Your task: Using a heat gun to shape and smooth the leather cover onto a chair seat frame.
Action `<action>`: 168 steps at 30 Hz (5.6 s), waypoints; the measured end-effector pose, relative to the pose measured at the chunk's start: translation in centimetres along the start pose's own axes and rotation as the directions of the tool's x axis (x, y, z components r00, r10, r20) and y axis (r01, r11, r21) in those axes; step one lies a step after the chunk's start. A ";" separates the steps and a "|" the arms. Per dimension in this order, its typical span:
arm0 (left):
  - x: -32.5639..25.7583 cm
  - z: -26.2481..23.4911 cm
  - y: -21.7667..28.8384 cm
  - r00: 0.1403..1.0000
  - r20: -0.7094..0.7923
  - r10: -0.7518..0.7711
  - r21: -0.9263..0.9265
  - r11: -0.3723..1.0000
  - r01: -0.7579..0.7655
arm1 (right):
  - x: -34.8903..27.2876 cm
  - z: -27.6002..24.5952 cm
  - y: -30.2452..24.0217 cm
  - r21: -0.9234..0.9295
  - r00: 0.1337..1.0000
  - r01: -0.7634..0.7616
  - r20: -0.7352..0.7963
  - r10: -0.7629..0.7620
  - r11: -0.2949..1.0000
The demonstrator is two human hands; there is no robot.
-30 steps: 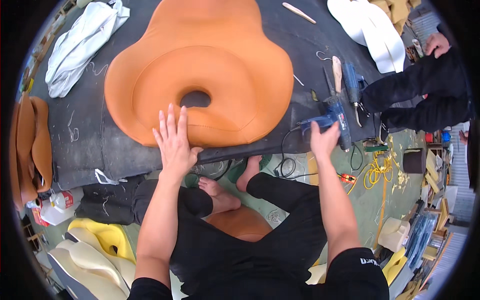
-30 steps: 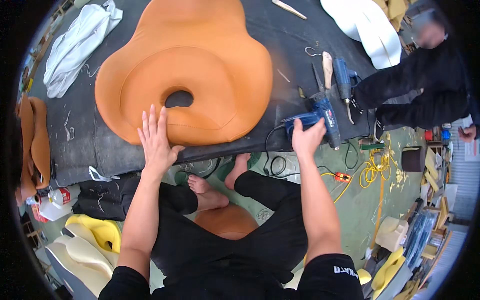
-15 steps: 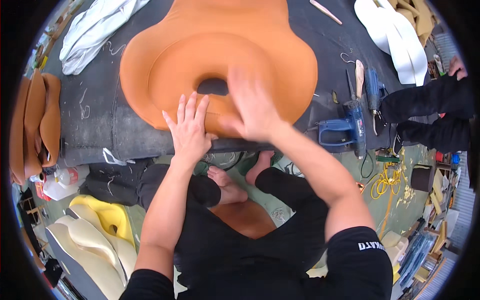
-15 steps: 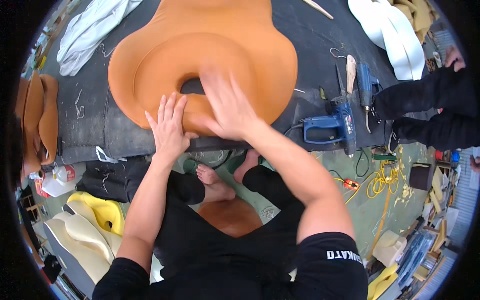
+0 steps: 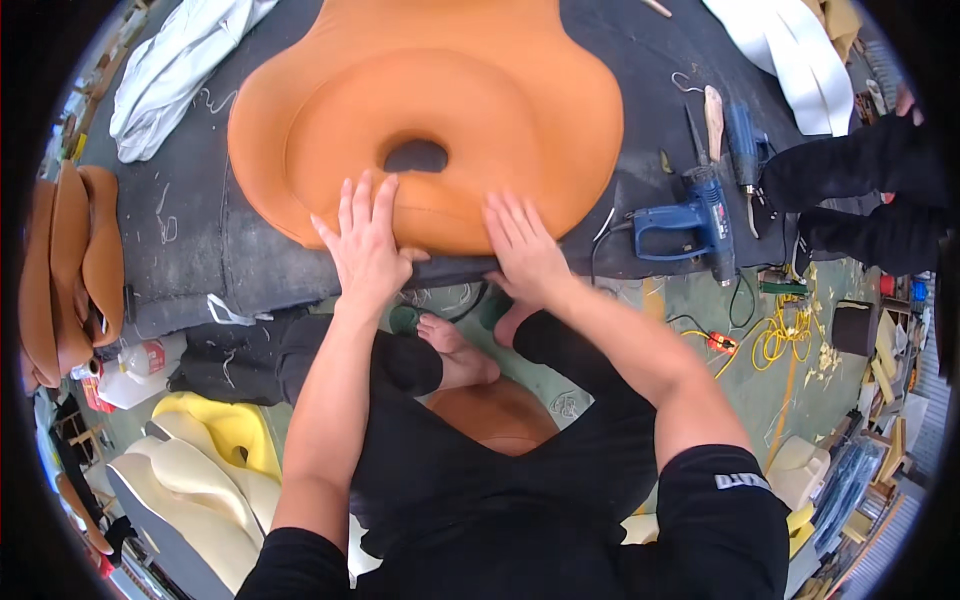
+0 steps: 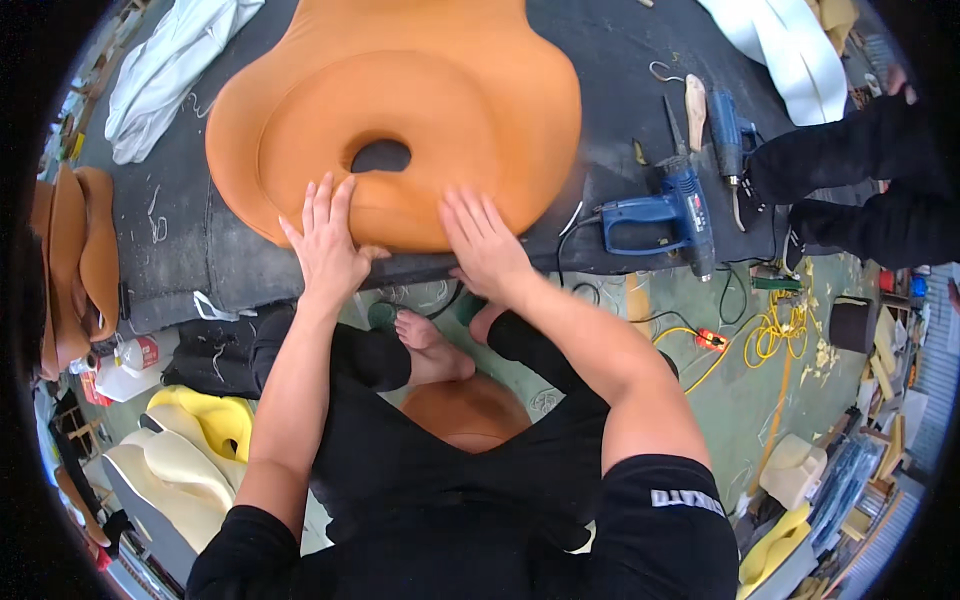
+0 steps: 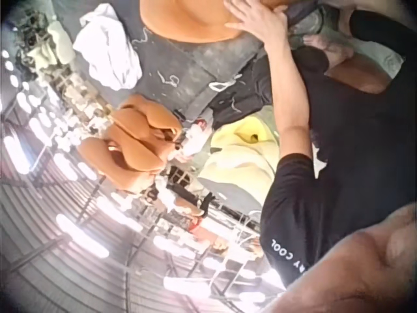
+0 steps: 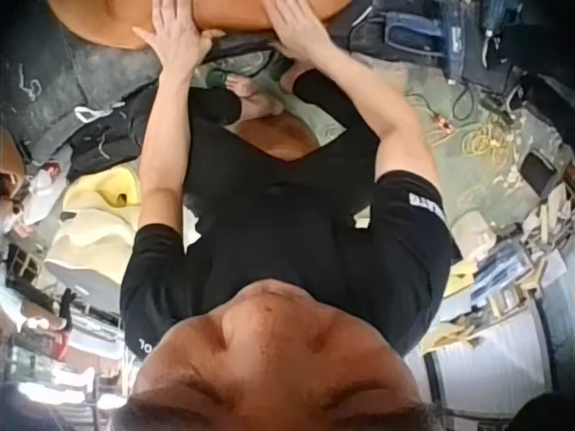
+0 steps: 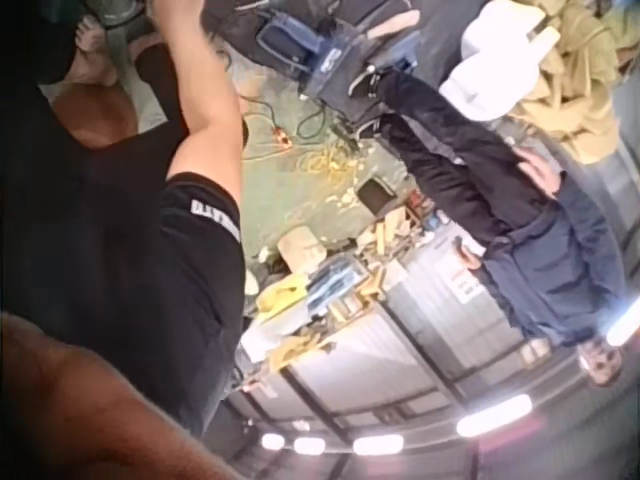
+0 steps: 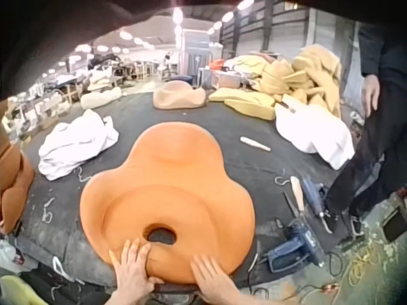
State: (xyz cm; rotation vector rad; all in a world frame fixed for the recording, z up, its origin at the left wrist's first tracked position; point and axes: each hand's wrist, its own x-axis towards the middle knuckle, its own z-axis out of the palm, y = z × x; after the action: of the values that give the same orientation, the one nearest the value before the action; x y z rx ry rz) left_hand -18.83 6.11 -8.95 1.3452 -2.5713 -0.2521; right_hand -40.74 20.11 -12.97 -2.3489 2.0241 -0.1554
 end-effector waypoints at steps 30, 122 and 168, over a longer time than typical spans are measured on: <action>-1.3 0.3 -1.2 0.997 -0.023 0.070 -0.081 0.994 -0.071 | -7.9 -1.5 -3.4 0.282 0.986 -0.076 -0.119 0.114 0.956; -0.9 -1.3 -11.9 0.943 0.319 0.097 0.063 0.990 -0.123 | -0.5 -1.2 -1.2 0.188 0.991 -0.100 -0.070 0.115 0.977; 3.7 3.1 -23.1 0.816 -0.099 -0.570 -0.653 0.656 0.379 | -2.1 -0.1 2.4 0.688 0.401 -0.590 -0.205 0.893 0.423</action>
State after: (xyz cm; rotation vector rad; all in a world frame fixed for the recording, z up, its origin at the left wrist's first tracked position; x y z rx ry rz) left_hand -3.58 -9.80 -17.37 1.6000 -1.6035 -0.8237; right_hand -43.43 21.86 -13.21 -0.8416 2.6227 -1.2758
